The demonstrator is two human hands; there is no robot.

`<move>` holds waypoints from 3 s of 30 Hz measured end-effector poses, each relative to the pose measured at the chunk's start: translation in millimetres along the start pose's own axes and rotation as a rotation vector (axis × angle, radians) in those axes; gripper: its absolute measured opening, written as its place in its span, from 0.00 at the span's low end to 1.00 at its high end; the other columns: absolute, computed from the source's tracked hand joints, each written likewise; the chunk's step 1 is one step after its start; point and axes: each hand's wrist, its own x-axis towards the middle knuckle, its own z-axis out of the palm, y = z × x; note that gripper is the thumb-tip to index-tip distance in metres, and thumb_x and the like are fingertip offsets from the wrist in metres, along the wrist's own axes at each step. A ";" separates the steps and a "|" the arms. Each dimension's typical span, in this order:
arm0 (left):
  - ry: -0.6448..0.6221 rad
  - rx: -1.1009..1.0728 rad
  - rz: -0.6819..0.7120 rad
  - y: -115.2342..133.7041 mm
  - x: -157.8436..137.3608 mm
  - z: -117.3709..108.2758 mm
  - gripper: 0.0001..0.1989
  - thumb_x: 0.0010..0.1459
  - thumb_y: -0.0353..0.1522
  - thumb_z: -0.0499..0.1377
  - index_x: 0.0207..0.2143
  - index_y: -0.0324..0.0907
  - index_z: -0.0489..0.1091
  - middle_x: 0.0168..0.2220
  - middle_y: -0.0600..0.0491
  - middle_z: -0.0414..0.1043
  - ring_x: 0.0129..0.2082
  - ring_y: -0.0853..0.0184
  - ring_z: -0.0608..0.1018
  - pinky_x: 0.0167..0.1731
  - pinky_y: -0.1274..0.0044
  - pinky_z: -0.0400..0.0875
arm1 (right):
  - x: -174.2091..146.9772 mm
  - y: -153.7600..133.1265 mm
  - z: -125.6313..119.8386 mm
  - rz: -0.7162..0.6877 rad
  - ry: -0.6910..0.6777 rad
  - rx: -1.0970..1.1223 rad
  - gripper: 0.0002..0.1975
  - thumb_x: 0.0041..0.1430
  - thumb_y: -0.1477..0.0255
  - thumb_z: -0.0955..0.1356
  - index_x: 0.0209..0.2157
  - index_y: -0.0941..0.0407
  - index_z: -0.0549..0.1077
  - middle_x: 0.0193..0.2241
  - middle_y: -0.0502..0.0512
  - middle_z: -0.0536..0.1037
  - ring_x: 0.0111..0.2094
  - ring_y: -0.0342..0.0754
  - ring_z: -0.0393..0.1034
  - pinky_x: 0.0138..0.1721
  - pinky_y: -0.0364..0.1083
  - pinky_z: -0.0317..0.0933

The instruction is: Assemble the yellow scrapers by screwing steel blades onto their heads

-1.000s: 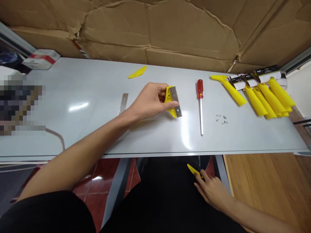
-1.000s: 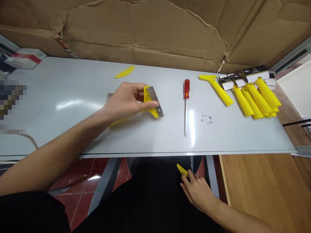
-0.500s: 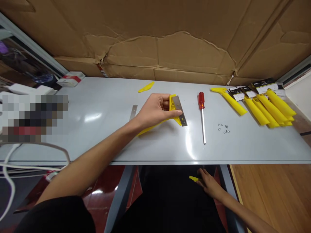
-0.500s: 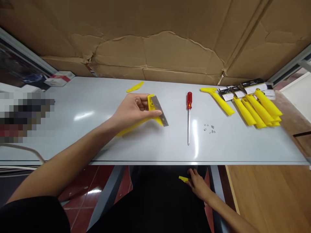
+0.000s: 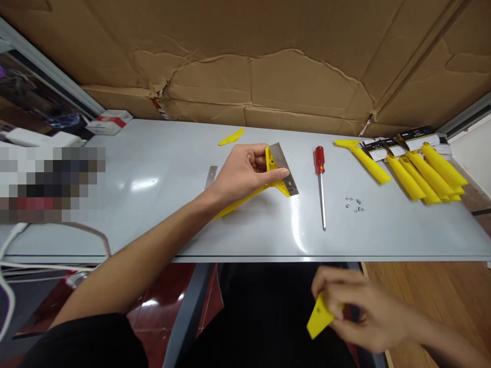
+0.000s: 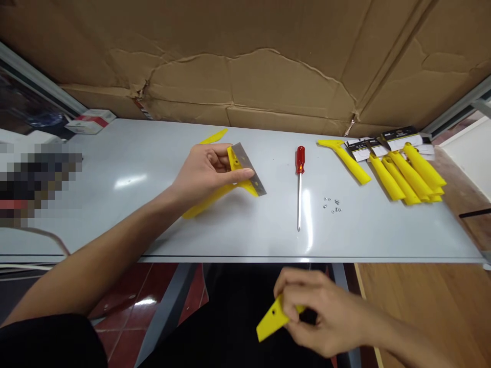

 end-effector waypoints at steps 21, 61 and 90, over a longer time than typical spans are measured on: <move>0.037 -0.011 0.033 -3.3 -0.2 1.7 0.25 0.48 0.49 0.82 0.36 0.42 0.80 0.36 0.51 0.86 0.36 0.63 0.87 0.38 0.74 0.84 | 151.5 -17.6 -126.8 0.000 0.324 0.026 0.49 0.61 0.58 0.79 0.76 0.53 0.58 0.41 0.52 0.81 0.38 0.36 0.77 0.42 0.38 0.72; -0.130 0.149 0.086 -22.9 9.9 -8.9 0.24 0.54 0.50 0.79 0.45 0.44 0.82 0.45 0.50 0.85 0.46 0.61 0.87 0.51 0.71 0.84 | 165.9 26.6 -72.5 0.028 0.677 -0.091 0.34 0.59 0.43 0.75 0.46 0.61 0.85 0.37 0.56 0.79 0.36 0.34 0.70 0.35 0.34 0.67; -0.243 0.219 0.145 -14.5 12.0 -14.9 0.24 0.59 0.47 0.76 0.51 0.43 0.83 0.46 0.48 0.86 0.39 0.62 0.87 0.33 0.77 0.83 | 155.2 21.8 -78.2 0.031 0.660 -0.026 0.19 0.61 0.60 0.76 0.41 0.64 0.83 0.31 0.52 0.79 0.25 0.32 0.70 0.26 0.32 0.70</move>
